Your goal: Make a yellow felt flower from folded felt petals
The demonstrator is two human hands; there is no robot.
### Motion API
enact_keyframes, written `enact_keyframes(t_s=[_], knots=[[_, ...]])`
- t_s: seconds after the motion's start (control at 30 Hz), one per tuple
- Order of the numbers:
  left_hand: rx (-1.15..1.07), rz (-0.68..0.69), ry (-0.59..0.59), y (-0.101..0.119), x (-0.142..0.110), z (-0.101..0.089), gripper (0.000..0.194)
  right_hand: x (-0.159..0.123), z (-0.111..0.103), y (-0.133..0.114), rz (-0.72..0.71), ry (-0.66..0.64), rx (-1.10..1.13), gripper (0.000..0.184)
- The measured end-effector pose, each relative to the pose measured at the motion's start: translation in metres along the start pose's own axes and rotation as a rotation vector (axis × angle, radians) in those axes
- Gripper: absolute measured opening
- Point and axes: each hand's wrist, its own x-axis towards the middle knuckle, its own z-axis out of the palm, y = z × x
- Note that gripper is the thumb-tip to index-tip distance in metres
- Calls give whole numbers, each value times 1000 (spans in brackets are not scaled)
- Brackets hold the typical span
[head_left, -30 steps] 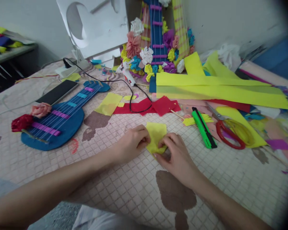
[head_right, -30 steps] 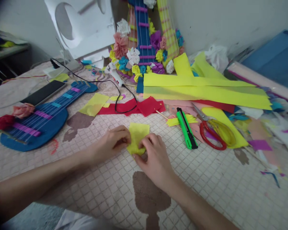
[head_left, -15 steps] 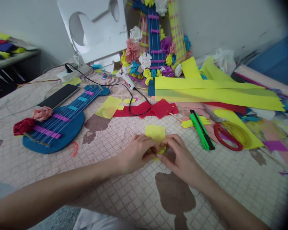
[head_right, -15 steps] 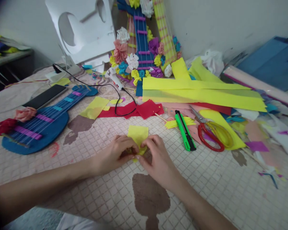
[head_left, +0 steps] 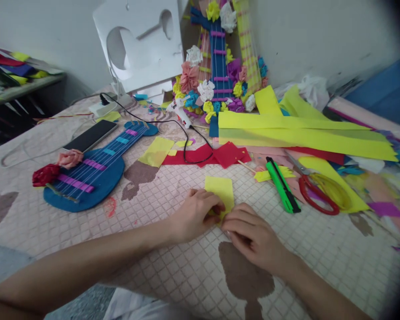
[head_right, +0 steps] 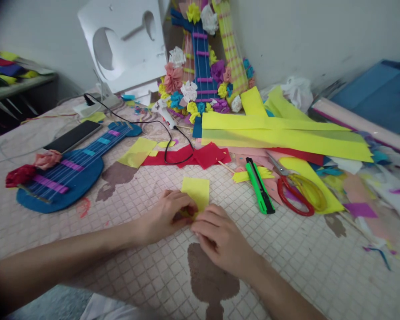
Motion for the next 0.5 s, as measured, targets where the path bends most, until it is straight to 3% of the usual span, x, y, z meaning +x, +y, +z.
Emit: enact_keyframes(t_s=[0.2, 0.37, 0.43, 0.5], knots=[[-50, 16, 143, -9, -1, -6, 26, -1, 2, 2, 25, -45, -8, 20], [3, -65, 265, -24, -4, -21, 32, -2, 2, 3, 20, -41, 3, 20], [7, -38, 261, -23, -7, -26, 31, -1, 2, 3, 14, -36, 0, 20], [35, 45, 174, -19, -9, -28, 25, 0, 1, 3, 21, -40, -3, 20]])
